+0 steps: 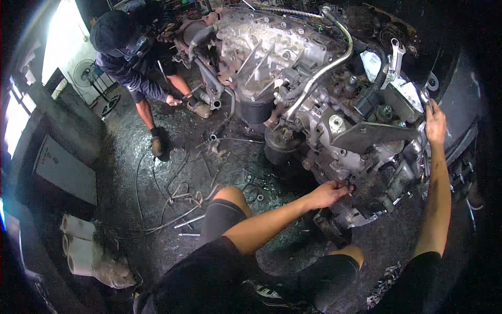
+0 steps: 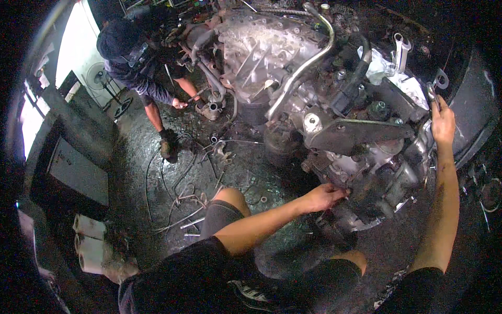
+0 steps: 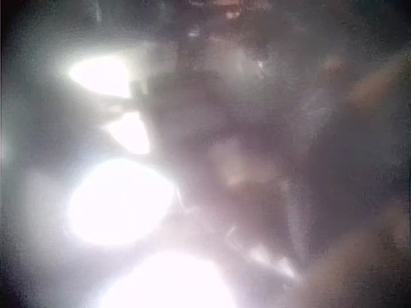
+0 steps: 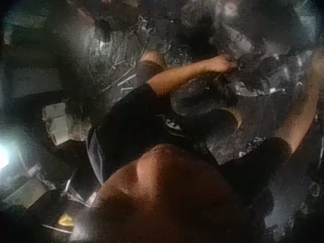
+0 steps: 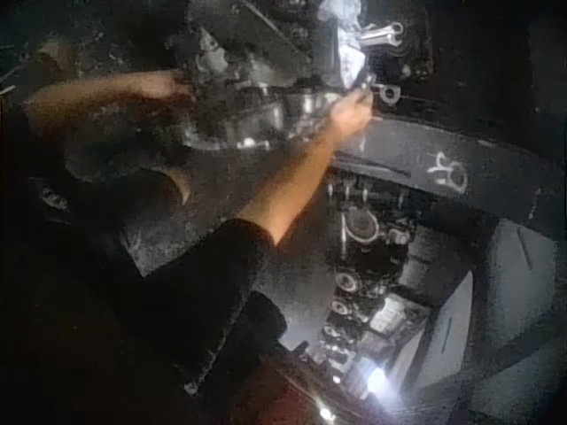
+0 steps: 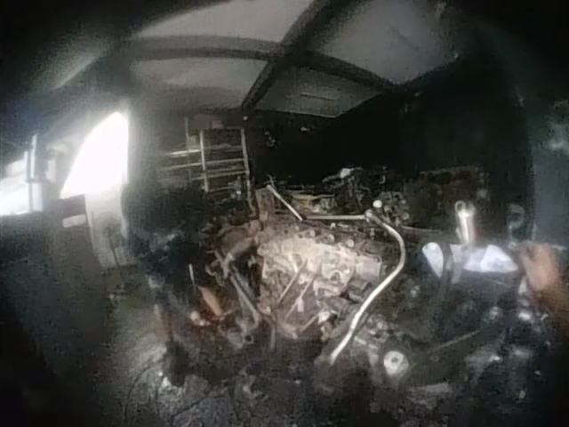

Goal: The person uses a wrench and a screwdriver to remove bolts and components from an engine block while working with another person.

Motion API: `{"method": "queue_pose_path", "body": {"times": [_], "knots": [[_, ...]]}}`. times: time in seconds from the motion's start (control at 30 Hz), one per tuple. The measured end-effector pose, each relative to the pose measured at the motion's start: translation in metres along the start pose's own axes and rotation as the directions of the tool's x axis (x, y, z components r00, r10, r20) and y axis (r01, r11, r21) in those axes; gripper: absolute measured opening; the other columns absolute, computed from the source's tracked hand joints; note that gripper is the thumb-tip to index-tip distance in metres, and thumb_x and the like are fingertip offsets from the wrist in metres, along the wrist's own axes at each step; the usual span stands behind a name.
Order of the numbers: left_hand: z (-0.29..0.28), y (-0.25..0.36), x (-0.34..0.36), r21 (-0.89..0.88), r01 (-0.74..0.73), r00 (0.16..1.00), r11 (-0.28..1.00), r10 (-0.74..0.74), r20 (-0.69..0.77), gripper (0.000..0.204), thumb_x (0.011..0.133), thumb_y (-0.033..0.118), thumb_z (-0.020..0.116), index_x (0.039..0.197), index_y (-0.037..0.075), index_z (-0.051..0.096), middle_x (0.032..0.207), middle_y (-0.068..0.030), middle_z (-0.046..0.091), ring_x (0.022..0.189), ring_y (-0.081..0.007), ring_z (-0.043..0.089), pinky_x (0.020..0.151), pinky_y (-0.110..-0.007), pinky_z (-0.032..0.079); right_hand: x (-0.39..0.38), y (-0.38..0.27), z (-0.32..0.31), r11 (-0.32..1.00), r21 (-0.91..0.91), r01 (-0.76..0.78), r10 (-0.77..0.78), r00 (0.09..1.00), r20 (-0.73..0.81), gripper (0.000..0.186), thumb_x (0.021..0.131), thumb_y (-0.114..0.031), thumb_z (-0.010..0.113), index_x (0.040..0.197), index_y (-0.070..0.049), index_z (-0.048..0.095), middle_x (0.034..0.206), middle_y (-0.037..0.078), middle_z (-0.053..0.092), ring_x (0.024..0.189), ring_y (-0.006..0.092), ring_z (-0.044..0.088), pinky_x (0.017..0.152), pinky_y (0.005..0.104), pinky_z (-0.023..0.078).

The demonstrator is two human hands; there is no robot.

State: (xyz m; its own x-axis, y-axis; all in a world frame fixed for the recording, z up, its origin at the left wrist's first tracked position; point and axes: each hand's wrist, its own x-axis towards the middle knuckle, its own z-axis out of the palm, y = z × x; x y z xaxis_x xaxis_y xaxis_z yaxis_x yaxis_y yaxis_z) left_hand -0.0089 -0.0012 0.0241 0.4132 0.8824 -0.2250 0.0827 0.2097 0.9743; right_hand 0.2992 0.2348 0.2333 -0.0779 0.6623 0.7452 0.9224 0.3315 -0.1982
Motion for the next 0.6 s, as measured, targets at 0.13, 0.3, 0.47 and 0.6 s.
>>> {"method": "queue_pose_path", "body": {"times": [0.13, 0.3, 0.47, 0.6], "knots": [[0.008, -0.010, 0.000, -0.132, -0.207, 0.977, 0.969, 0.196, -0.087, 0.055, 0.093, 0.041, 0.060, 0.127, -0.001, 0.053, 0.085, -0.0041, 0.059, 0.072, -0.0126, 0.053, 0.063, -0.029, 0.046, -0.002, -0.005, -0.001, 1.000, -0.012, -0.004, 0.004, 1.000, -0.002, 0.043, 0.095, -0.032, 0.051, 0.126, -0.003, 0.059, 0.110, 0.029, 0.063, 0.106, 0.0430, 0.060, 0.090, 0.0449, 0.047], [0.007, 0.034, -0.018, 0.109, 0.003, 0.996, 0.994, 0.007, -0.091, 0.052, 0.093, 0.039, 0.061, 0.126, -0.001, 0.053, 0.090, -0.0059, 0.061, 0.077, -0.0119, 0.054, 0.067, -0.028, 0.046, 0.000, 0.006, -0.001, 0.999, -0.014, 0.033, -0.034, 0.999, -0.027, 0.043, 0.096, -0.034, 0.050, 0.125, -0.004, 0.060, 0.110, 0.029, 0.063, 0.106, 0.0433, 0.060, 0.090, 0.0452, 0.047], [0.006, -0.012, -0.002, -0.011, -0.214, 0.956, 0.977, 0.207, -0.209, 0.046, 0.095, 0.038, 0.059, 0.119, 0.000, 0.058, 0.092, -0.0056, 0.063, 0.080, -0.0126, 0.056, 0.070, -0.030, 0.046, -0.003, -0.008, 0.001, 0.998, -0.025, -0.055, 0.055, 0.998, 0.012, 0.043, 0.096, -0.035, 0.050, 0.126, -0.006, 0.060, 0.113, 0.027, 0.063, 0.108, 0.0422, 0.059, 0.091, 0.0448, 0.046], [-0.001, -0.013, 0.011, 0.081, -0.157, 0.985, 0.984, 0.162, -0.055, 0.048, 0.094, 0.037, 0.060, 0.126, 0.001, 0.056, 0.102, -0.0099, 0.066, 0.082, -0.0144, 0.057, 0.074, -0.031, 0.046, -0.002, 0.001, 0.005, 0.999, -0.035, -0.015, 0.014, 1.000, -0.020, 0.043, 0.095, -0.035, 0.051, 0.127, -0.007, 0.059, 0.115, 0.025, 0.063, 0.109, 0.0409, 0.059, 0.093, 0.0439, 0.046]]}}
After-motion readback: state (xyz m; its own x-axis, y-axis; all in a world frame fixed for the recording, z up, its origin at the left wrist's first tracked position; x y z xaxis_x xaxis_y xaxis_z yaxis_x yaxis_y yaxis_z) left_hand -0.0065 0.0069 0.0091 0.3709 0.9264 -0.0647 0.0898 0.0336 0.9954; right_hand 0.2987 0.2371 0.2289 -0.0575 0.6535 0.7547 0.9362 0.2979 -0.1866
